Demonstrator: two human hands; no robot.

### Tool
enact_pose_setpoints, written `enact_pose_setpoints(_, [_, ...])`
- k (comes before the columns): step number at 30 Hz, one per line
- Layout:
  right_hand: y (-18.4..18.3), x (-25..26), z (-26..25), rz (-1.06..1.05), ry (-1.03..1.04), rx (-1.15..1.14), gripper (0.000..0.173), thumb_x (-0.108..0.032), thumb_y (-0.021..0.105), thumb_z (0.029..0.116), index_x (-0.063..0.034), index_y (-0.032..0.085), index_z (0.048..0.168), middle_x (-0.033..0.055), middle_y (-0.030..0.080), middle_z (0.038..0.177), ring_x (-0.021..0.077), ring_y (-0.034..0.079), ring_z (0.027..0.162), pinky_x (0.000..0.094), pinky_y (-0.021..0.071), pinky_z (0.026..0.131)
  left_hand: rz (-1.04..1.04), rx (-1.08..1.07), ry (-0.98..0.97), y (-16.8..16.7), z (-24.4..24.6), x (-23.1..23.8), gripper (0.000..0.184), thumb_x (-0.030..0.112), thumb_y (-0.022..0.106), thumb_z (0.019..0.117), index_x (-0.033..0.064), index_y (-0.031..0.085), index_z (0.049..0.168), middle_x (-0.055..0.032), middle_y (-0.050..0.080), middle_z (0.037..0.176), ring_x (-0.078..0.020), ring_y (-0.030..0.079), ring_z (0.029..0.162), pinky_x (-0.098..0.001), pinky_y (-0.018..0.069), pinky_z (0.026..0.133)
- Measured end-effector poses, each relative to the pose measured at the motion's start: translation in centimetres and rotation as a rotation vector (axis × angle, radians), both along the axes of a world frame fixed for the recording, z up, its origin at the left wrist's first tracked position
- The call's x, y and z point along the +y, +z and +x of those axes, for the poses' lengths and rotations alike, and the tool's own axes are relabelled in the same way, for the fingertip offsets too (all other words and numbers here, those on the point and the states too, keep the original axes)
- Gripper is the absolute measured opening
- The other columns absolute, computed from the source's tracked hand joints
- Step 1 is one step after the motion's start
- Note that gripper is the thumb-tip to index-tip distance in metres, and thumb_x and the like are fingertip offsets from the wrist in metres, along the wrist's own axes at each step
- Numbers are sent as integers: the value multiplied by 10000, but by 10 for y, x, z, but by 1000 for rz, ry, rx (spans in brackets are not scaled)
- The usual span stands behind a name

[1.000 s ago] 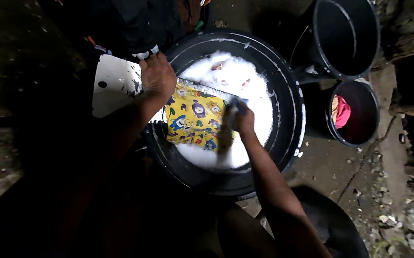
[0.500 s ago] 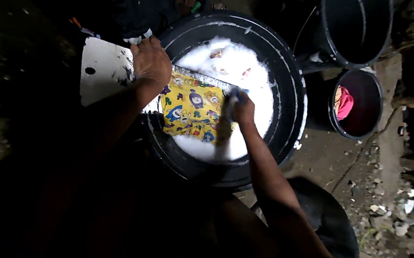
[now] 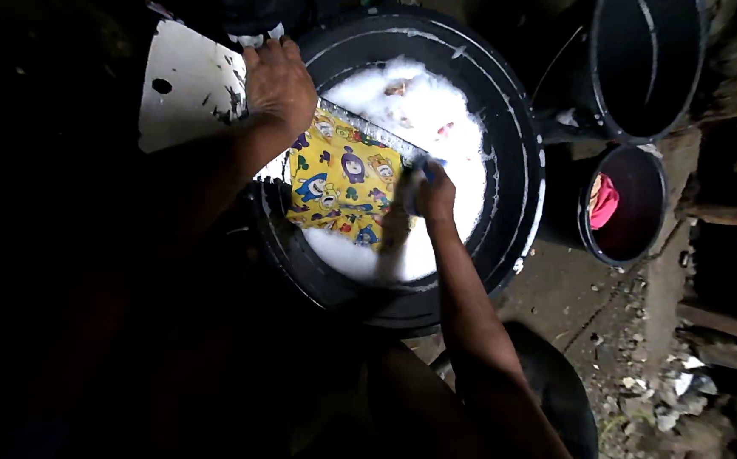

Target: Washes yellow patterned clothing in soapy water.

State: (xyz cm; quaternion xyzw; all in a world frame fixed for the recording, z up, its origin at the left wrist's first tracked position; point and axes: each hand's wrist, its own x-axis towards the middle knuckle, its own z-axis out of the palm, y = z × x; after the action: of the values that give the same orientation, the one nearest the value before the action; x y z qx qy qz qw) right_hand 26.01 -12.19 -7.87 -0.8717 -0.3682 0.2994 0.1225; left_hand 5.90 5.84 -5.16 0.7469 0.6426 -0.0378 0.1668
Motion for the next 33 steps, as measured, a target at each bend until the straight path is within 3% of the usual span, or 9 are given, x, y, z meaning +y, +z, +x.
enact_pose_setpoints(5, [43,62,-107,126,409,47,442,-290,557,1059,-184,552,1487,233,697,1157,387,708,1012,537,577,848,-3,14,11,3,-1,-3,471,179,340,1097,-119,393,1457,-354,472,1457,-500,452,1381,-622,265,1167])
enact_pose_setpoints(8, [22,35,-64,76,327,12,461,-227,544,1052,-174,529,1510,238,698,1198,420,697,1053,591,557,882,4,-2,-7,4,1,-3,479,187,327,1102,-124,383,1462,-363,471,1450,-502,448,1382,-626,262,1168])
enact_pose_setpoints(12, [-23,-27,24,-35,-15,-33,414,-207,544,1054,-93,577,1450,285,676,1248,492,647,1154,683,487,963,9,-36,9,0,-3,-3,493,197,334,1104,-122,378,1477,-375,458,1461,-520,427,1394,-623,253,1177])
enact_pose_setpoints(14, [-20,-20,29,-47,-80,-39,405,-213,546,1053,-77,582,1433,279,666,1271,473,635,1190,664,478,996,6,-19,-4,2,-1,-1,487,193,325,1104,-130,377,1466,-379,461,1448,-523,437,1381,-635,264,1163])
enact_pose_setpoints(16, [4,10,-14,61,62,-42,412,-150,576,1016,-84,592,1422,253,700,1203,432,686,1099,620,535,934,-5,-12,-2,3,0,-1,478,181,328,1100,-132,384,1456,-376,463,1448,-514,443,1379,-628,267,1162])
enact_pose_setpoints(20, [44,54,-108,143,395,66,448,-243,582,1043,-169,555,1484,234,699,1148,390,706,1009,541,576,850,2,-2,7,3,-2,-4,465,183,345,1095,-119,408,1443,-358,477,1447,-499,454,1378,-627,265,1169])
enact_pose_setpoints(25, [-12,-7,-11,87,119,-2,432,-159,558,1032,-116,575,1461,255,710,1181,446,692,1069,635,534,913,-11,-16,9,3,-2,-1,473,173,322,1094,-121,391,1459,-361,463,1463,-504,427,1399,-632,246,1179])
enact_pose_setpoints(28, [-28,-49,49,-53,-79,-58,424,-246,560,1049,-90,581,1442,280,672,1260,489,641,1167,687,485,971,0,-11,-5,2,-1,-2,467,183,320,1097,-120,396,1444,-366,473,1444,-512,442,1381,-628,268,1165])
enact_pose_setpoints(33, [-3,-57,31,-122,-57,20,368,-189,633,1016,-114,642,1377,258,673,1265,467,642,1159,680,487,954,1,-11,2,2,-4,-4,483,205,328,1106,-118,395,1460,-364,474,1450,-511,445,1381,-620,271,1167])
